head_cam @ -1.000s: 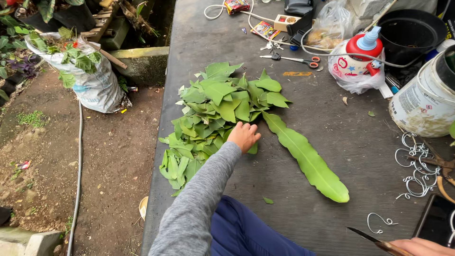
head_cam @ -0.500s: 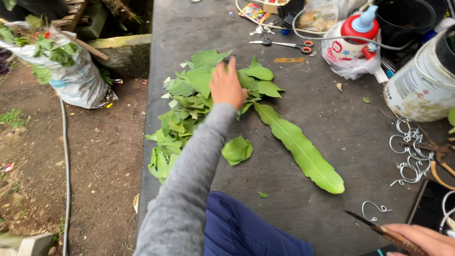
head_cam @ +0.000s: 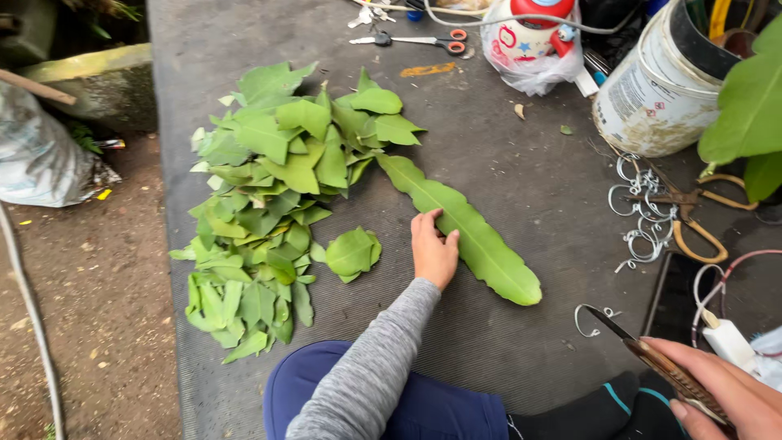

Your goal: The person uses a utility knife to cut long green leaves into smaller pieces on a dark work surface. They repeatedly slice the leaves and add the cut pieces to a growing pile on the left side of the table.

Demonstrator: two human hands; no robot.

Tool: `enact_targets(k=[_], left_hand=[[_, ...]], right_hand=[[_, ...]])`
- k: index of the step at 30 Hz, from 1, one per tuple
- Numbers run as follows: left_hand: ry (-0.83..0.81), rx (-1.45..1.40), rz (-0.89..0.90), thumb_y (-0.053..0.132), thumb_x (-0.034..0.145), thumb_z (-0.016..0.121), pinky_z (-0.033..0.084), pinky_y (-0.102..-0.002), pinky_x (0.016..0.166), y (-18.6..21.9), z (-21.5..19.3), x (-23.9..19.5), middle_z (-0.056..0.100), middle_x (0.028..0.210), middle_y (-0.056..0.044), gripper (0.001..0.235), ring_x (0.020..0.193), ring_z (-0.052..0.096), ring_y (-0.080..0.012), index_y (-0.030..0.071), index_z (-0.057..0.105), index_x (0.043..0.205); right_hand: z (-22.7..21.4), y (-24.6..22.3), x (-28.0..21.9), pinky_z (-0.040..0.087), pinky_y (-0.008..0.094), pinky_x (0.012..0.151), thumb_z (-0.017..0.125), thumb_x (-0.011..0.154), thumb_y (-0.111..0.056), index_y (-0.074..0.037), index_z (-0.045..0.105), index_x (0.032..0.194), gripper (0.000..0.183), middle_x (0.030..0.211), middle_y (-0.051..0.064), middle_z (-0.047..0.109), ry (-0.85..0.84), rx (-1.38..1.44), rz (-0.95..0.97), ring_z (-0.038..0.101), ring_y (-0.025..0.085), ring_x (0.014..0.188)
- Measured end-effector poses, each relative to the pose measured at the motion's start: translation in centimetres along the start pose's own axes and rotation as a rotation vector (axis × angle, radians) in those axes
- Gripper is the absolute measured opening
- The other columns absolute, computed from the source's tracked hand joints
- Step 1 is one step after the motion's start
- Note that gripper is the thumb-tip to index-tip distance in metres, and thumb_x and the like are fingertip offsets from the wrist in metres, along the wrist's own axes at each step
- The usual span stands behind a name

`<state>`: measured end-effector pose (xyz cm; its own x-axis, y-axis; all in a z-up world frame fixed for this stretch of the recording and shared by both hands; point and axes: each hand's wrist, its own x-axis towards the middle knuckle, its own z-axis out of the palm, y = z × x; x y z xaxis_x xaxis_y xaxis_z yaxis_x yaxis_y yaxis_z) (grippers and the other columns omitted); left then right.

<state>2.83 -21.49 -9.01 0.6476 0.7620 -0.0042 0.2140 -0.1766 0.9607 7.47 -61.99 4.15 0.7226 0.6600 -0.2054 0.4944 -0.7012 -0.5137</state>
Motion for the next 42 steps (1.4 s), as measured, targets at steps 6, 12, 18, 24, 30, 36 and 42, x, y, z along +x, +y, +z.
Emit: enact_targets(k=[6,12,18,24,30,36,42], left_hand=[[-0.129,-0.08,0.105,-0.009,0.082,0.066,0.058,-0.031,0.08,1.9,0.4,-0.3,0.053,0.135,-0.011,0.048,0.097,0.067,-0.0232,0.001,0.058,0.129],[-0.186,-0.077,0.437,-0.01,0.089,0.065,0.059,-0.032,0.092,2.9,-2.9,3.6,0.054,0.146,-0.014,0.054,0.116,0.066,-0.0261,0.007,0.058,0.139],[-0.205,-0.022,0.436,-0.008,0.092,0.066,0.059,-0.032,0.095,2.6,-4.6,4.9,0.054,0.149,-0.013,0.058,0.114,0.068,-0.0262,0.011,0.055,0.146],[-0.304,0.04,0.456,-0.012,0.083,0.063,0.048,-0.041,0.109,1.4,-4.5,5.3,0.034,0.16,-0.02,0.076,0.137,0.049,-0.0391,0.012,0.042,0.153],[-0.265,0.353,0.162,0.005,0.088,0.068,0.047,-0.044,0.113,0.0,-5.3,3.4,0.054,0.14,-0.018,0.051,0.133,0.053,-0.0401,0.008,0.056,0.137],[-0.675,0.563,-0.052,0.014,0.085,0.074,0.056,-0.043,0.089,0.4,-8.7,-0.8,0.075,0.1,-0.018,0.019,0.096,0.071,-0.0337,0.004,0.079,0.1],[-0.838,0.312,-0.419,0.017,0.085,0.077,0.06,-0.032,0.062,0.3,-8.6,1.8,0.078,0.081,-0.009,0.021,0.061,0.074,-0.0163,0.003,0.076,0.1]], right_hand=[[1.0,7.6,-1.6,0.051,0.038,0.109,0.074,0.076,-0.009,-0.011,0.06,0.145,0.071,0.122,0.01,0.077,0.043,0.001,-0.061,0.074,0.021,0.12],[1.6,9.5,-2.0,0.059,0.031,0.095,0.078,0.063,-0.008,-0.017,0.062,0.144,0.084,0.107,0.006,0.073,0.051,-0.048,0.164,0.073,0.017,0.093],[1.1,5.9,-1.3,0.057,0.031,0.087,0.075,0.062,-0.012,-0.018,0.06,0.15,0.089,0.091,0.003,0.069,0.018,0.003,0.112,0.07,0.016,0.086],[1.5,3.4,-0.7,0.059,0.031,0.084,0.072,0.073,-0.018,-0.018,0.059,0.149,0.077,0.093,0.002,0.069,-0.02,-0.02,0.083,0.07,0.014,0.087],[0.4,0.8,0.5,0.055,0.023,0.078,0.074,0.075,-0.017,-0.028,0.055,0.15,0.077,0.094,-0.003,0.062,-0.136,-0.278,0.131,0.064,0.009,0.087],[0.5,-3.9,5.3,0.059,0.023,0.072,0.077,0.086,-0.031,-0.034,0.07,0.129,0.044,0.091,-0.004,0.07,-0.227,-0.348,0.226,0.073,0.009,0.085],[8.5,-7.5,13.0,0.057,0.033,0.076,0.078,0.084,-0.033,-0.014,0.079,0.111,0.033,0.085,0.003,0.081,-0.082,0.15,0.23,0.077,0.015,0.082]])
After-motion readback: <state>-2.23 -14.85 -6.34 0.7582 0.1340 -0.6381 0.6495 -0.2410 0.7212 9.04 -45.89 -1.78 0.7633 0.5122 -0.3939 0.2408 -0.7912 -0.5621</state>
